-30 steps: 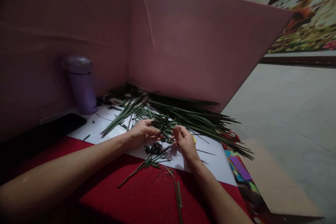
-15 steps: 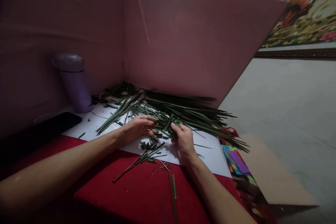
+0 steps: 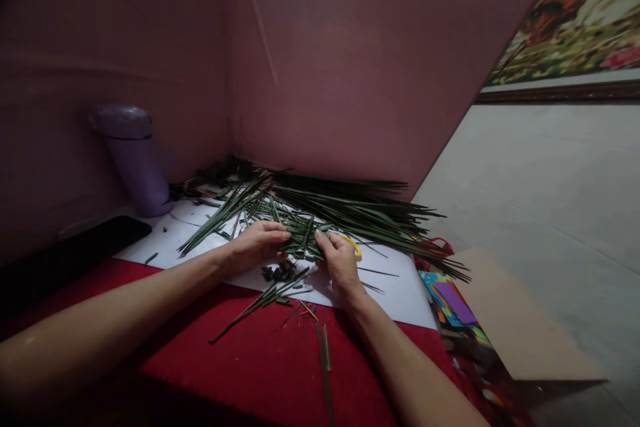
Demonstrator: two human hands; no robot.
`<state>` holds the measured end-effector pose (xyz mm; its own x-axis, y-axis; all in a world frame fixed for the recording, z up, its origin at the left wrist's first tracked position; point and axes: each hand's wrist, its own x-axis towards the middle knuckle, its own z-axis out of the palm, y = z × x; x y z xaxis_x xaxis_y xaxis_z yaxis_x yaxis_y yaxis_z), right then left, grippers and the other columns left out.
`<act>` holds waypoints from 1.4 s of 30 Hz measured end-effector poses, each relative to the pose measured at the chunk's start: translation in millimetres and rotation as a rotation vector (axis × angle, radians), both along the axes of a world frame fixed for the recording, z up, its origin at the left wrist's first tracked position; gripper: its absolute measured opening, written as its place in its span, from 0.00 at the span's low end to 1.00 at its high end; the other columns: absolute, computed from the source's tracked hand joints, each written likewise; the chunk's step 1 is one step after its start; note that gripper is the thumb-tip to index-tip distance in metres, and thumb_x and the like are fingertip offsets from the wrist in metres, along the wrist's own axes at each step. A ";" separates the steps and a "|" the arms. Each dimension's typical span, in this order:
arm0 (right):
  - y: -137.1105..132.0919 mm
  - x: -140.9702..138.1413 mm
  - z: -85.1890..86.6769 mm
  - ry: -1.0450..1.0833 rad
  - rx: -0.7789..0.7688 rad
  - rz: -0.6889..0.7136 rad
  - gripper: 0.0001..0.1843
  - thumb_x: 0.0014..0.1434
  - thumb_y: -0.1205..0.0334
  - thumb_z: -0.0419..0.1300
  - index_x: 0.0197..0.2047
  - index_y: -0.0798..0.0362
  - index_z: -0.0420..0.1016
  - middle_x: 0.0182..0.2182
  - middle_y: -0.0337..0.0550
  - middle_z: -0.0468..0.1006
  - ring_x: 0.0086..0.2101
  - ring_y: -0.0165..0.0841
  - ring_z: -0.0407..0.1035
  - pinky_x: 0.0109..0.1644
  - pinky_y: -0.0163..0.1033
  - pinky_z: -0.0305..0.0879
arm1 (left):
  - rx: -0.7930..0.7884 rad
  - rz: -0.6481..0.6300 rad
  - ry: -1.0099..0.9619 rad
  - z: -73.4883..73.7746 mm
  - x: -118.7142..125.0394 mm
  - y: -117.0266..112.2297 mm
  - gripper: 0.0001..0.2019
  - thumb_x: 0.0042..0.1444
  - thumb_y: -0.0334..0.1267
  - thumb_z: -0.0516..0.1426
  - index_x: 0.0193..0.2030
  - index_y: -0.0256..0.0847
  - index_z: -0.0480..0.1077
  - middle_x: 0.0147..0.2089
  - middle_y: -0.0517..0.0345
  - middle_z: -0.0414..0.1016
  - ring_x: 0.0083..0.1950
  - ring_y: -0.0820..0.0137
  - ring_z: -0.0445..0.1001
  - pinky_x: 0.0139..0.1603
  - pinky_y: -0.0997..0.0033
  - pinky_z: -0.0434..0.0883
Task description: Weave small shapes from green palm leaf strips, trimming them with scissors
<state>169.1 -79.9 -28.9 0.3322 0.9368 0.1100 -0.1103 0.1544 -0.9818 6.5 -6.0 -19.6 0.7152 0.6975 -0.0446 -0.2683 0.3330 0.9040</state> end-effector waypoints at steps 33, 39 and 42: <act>-22.5 -32.9 12.1 -0.584 -0.005 -0.037 0.09 0.53 0.61 0.57 0.24 0.53 0.68 0.20 0.38 0.73 0.22 0.30 0.66 0.26 0.33 0.59 | 0.430 0.098 0.195 7.2 6.9 -15.6 0.04 0.41 0.32 0.56 0.21 0.36 0.64 0.16 0.65 0.63 0.16 0.79 0.61 0.17 0.79 0.57; -23.9 -31.7 14.0 -0.564 -0.005 -0.022 0.07 0.52 0.62 0.55 0.24 0.53 0.67 0.17 0.36 0.70 0.21 0.29 0.63 0.24 0.33 0.58 | 0.320 0.116 0.156 3.2 7.2 -13.4 0.04 0.41 0.32 0.58 0.22 0.34 0.66 0.17 0.62 0.66 0.17 0.77 0.63 0.18 0.76 0.61; -24.9 -31.3 14.4 -0.568 -0.024 -0.019 0.08 0.52 0.62 0.55 0.23 0.53 0.66 0.16 0.36 0.69 0.20 0.29 0.62 0.24 0.33 0.57 | 0.237 0.125 0.097 -0.2 7.5 -11.0 0.04 0.41 0.32 0.58 0.24 0.34 0.67 0.19 0.60 0.68 0.18 0.76 0.64 0.18 0.75 0.63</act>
